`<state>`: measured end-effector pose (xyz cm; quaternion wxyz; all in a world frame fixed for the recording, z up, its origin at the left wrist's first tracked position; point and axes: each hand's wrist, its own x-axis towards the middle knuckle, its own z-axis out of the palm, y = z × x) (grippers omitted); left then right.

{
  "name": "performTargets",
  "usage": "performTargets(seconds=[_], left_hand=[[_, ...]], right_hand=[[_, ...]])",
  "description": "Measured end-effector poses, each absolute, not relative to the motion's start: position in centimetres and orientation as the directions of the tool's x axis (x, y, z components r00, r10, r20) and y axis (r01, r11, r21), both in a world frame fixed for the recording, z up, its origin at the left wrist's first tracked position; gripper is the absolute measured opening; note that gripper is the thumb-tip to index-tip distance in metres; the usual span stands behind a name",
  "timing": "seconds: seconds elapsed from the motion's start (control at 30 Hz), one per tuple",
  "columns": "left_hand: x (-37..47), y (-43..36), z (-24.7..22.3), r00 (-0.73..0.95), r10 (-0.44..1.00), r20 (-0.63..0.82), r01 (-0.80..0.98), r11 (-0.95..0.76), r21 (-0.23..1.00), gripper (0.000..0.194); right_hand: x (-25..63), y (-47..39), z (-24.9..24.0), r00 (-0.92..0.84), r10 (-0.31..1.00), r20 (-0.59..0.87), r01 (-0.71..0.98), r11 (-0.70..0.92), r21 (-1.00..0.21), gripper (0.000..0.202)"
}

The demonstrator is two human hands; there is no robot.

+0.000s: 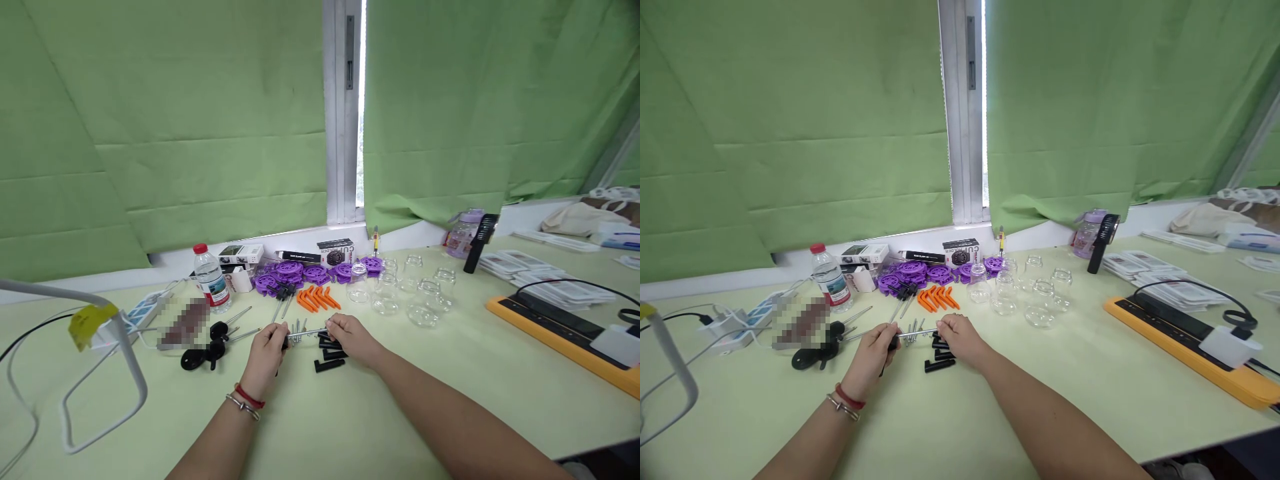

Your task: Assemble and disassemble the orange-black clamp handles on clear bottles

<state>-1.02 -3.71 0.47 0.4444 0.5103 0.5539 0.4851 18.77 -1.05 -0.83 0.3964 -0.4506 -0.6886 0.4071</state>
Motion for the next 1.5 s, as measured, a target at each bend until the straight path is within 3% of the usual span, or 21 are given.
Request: performTargets(seconds=[0.27,0.57,0.73,0.93,1.27,1.5], left_hand=[[-0.5,-3.8,0.0,-0.158,0.978,0.139,0.265,-0.093,0.96,0.045],[-0.7,-4.3,0.4,-0.142,0.954,0.262,0.328,-0.205,0.922,0.04],[-0.8,-4.1,0.7,-0.124,0.97,0.208,0.28,-0.167,0.945,0.038],[-0.8,-3.7,1.3,-0.078,0.997,0.028,0.107,-0.02,0.994,0.036],[-0.8,-4.6,2.8,-0.107,0.992,-0.067,0.088,0.077,0.993,0.032],[-1.2,-5.3,2.0,-0.156,0.986,-0.062,0.109,0.079,0.991,0.031]], right_hand=[[18.3,-1.0,-1.4,-0.236,0.965,0.114,0.169,0.157,-0.973,0.033],[18.9,-1.1,-0.9,-0.239,0.971,0.024,0.065,0.041,-0.997,0.031],[18.6,-1.3,-0.7,-0.209,0.978,0.022,-0.032,0.016,-0.999,0.027],[18.3,-1.5,-0.5,-0.138,0.989,0.047,-0.061,0.039,-0.997,0.026],[18.5,-1.8,0.4,-0.15,0.98,0.129,-0.061,0.121,-0.991,0.017],[18.3,-2.9,0.4,-0.175,0.984,0.04,-0.153,0.013,-0.988,0.028]])
